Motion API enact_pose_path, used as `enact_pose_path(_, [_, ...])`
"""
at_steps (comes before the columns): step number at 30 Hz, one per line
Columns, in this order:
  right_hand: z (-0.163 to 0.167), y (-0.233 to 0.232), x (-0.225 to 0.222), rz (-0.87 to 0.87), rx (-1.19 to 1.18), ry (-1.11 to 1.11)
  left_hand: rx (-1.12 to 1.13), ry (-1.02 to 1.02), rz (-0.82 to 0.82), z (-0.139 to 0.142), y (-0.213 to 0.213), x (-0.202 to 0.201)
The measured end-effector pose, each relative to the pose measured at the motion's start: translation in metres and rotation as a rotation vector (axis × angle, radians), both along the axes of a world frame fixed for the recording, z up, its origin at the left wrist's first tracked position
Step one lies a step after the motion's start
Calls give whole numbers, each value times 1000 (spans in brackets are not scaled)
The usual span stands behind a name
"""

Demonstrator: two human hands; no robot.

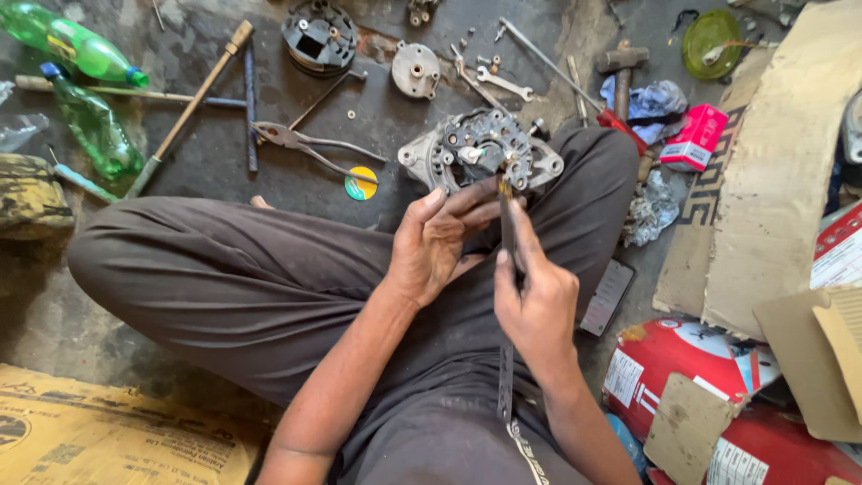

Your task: The person sits on the floor and works on a disassembled alternator, using a screwdriver to adjust internal components. They rotate the housing, insert and remove parts, and repeatedly inspect the assembly while handling tools and small metal pieces.

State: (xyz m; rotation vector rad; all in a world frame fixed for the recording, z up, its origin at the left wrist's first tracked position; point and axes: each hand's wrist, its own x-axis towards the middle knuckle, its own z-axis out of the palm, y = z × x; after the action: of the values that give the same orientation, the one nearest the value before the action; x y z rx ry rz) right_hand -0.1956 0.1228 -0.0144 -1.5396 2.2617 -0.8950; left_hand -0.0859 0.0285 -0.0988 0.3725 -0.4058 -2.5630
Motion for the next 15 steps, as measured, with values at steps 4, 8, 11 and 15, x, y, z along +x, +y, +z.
enact_pose_path(4, [6, 7, 0, 50, -102, -91, 44, -34, -59, 2, -1, 2])
enact_pose_path(8, [8, 6, -7, -9, -7, -71, -49, -112, -73, 6, -2, 2])
enact_pose_path(11, [5, 0, -11, -25, 70, -21, -13, -177, -113, 8, -1, 2])
enact_pose_path(15, [3, -1, -11, 19, 6, 45, -24, -95, -76, 6, -2, 2])
